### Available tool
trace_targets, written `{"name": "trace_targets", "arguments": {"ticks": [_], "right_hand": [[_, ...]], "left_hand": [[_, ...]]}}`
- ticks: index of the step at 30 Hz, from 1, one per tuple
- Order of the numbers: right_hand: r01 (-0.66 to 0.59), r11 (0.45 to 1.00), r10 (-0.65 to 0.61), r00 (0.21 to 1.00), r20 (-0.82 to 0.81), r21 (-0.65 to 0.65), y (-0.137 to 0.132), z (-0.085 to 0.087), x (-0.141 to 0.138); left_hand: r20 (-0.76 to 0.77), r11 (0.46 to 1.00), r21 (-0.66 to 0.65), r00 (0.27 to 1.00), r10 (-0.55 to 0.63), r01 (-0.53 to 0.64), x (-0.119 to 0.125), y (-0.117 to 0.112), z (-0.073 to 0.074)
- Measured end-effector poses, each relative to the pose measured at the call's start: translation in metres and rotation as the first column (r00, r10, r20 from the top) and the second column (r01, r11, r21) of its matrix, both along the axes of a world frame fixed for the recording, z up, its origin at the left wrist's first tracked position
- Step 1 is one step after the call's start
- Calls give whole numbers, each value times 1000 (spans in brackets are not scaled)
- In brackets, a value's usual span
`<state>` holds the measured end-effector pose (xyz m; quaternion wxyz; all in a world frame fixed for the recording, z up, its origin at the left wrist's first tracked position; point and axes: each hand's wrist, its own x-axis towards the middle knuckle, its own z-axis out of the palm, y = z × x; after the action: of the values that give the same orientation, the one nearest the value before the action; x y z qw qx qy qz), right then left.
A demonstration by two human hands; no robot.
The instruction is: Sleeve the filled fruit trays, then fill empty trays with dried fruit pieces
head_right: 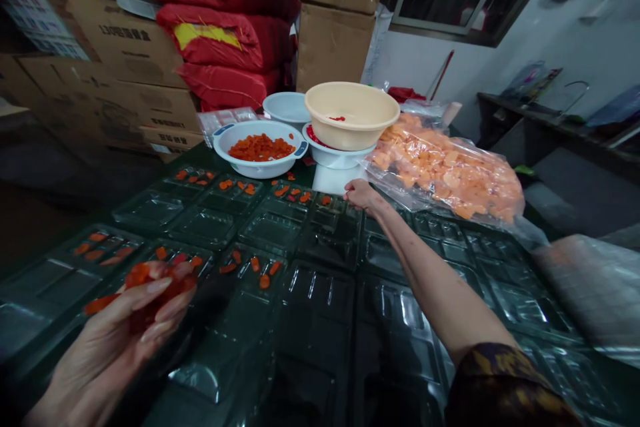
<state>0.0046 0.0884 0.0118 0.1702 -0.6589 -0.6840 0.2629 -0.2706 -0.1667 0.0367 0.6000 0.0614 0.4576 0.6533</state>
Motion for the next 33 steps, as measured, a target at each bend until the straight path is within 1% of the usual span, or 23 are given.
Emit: {"name": "trace_targets", "arguments": {"ticks": [5,7,10,12,14,19,23,27,30,33], "right_hand": [[-99,990,83,984,157,97,1,2,-3],[-106,986,79,977,197,130,3,1,-3],[-67,985,28,970,240,157,5,-1,4],[-45,990,7,962,272,132,4,-1,9],[-40,996,14,953,302,80,2,-1,12],[-83,994,102,937,333,-69,-9,4,15],[-125,983,165,924,346,-135,-10,7,20],[-162,979,197,917,346,-128,-6,3,27],[-177,980,196,926,324,-89,-3,-1,28],[-165,985,175,942,285,-58,-2,-3,29]], "left_hand": [[-19,999,-22,1000,25,-26,2,-4,-1],[-32,999,-27,999,38,-39,2,-5,0],[-12,1000,-9,1000,16,-16,1,-5,0],[12,1000,0,1000,-13,13,1,-5,0],[15,1000,1,1000,-24,24,2,-5,0],[-17,1000,-17,1000,-18,18,3,-5,0],[-23,1000,-27,1000,-5,4,2,-5,1],[13,997,-69,999,33,-32,5,-2,3],[31,998,-66,999,24,-22,7,0,4],[31,999,-51,999,13,-11,6,-2,3]]}}
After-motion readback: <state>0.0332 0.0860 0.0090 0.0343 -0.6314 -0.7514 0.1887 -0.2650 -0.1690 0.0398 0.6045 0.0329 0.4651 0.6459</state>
